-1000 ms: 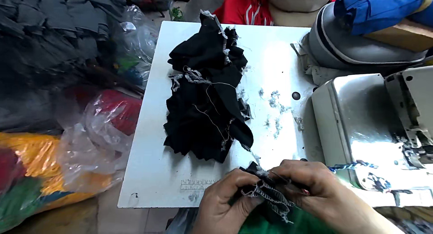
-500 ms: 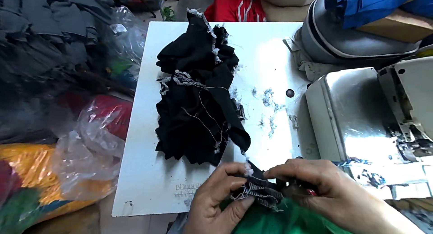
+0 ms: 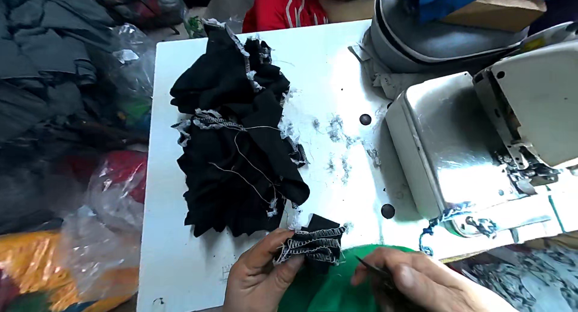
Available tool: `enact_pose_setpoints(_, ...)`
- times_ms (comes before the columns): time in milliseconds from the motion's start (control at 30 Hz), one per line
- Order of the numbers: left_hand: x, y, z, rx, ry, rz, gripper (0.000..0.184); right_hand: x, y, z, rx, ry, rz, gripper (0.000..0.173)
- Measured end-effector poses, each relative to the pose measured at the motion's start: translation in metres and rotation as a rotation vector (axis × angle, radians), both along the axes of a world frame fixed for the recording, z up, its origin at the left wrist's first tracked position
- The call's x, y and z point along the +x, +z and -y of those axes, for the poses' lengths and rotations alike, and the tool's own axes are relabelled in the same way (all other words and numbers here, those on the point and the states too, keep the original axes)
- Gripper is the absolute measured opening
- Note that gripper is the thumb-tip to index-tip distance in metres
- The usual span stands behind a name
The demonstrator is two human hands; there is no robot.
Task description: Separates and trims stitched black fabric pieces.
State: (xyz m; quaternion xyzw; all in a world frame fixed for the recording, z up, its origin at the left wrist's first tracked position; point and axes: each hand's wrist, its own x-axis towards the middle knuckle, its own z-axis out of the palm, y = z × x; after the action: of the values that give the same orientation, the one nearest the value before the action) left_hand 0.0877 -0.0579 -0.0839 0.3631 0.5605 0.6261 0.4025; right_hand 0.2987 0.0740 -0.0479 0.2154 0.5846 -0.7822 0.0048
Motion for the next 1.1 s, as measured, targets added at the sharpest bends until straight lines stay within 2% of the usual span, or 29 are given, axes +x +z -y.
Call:
enact_pose_setpoints(67,0.002,0.001,0.000,0.001,0.006,0.021,0.024,-0.003,-0.001,0.000,-0.012,0.004,0.067,0.050)
enact_pose_setpoints(200,0.005,0.002,-0.001,0.005,0.033,0.057,0.024,-0.006,-0.003,-0.003,-0.043,-0.017,0.135,0.045)
enact_pose_setpoints(367,0.006,0.000,-0.001,0.022,-0.008,0.056,0.025,-0.012,-0.007,-0.003,-0.081,-0.126,0.056,0.038)
enact_pose_setpoints(533,0.005,-0.004,0.001,0.027,-0.074,-0.005,0.025,-0.021,-0.013,-0.004,-0.005,-0.437,-0.038,0.027)
enact_pose_setpoints(600,0.004,-0.005,0.003,0.017,-0.079,-0.030,0.024,-0.024,-0.015,-0.006,-0.002,-0.613,-0.026,0.027)
enact_pose_setpoints(667,0.001,-0.005,0.008,-0.012,-0.076,-0.049,0.023,-0.025,-0.015,-0.008,0.017,-0.698,0.012,0.032)
enact_pose_setpoints(733,-0.003,-0.005,0.014,-0.040,-0.086,-0.075,0.021,-0.023,-0.017,-0.012,0.118,-0.624,0.073,0.038)
enact_pose_setpoints(800,-0.008,-0.006,0.021,-0.062,-0.101,-0.127,0.017,-0.021,-0.018,-0.020,0.246,-0.394,0.178,0.044)
enact_pose_setpoints(867,-0.009,-0.006,0.027,-0.062,-0.088,-0.161,0.016,-0.024,-0.017,-0.027,0.367,-0.174,0.284,0.042)
enact_pose_setpoints(933,-0.008,-0.005,0.032,-0.058,-0.070,-0.210,0.012,-0.028,-0.019,-0.027,0.501,-0.102,0.350,0.041)
enact_pose_setpoints(1000,-0.006,-0.005,0.034,-0.051,-0.076,-0.226,0.010,-0.029,-0.023,-0.025,0.574,-0.127,0.306,0.041)
enact_pose_setpoints(1100,-0.002,-0.009,0.036,-0.001,-0.098,-0.184,0.010,-0.028,-0.022,-0.025,0.434,-0.090,0.071,0.048)
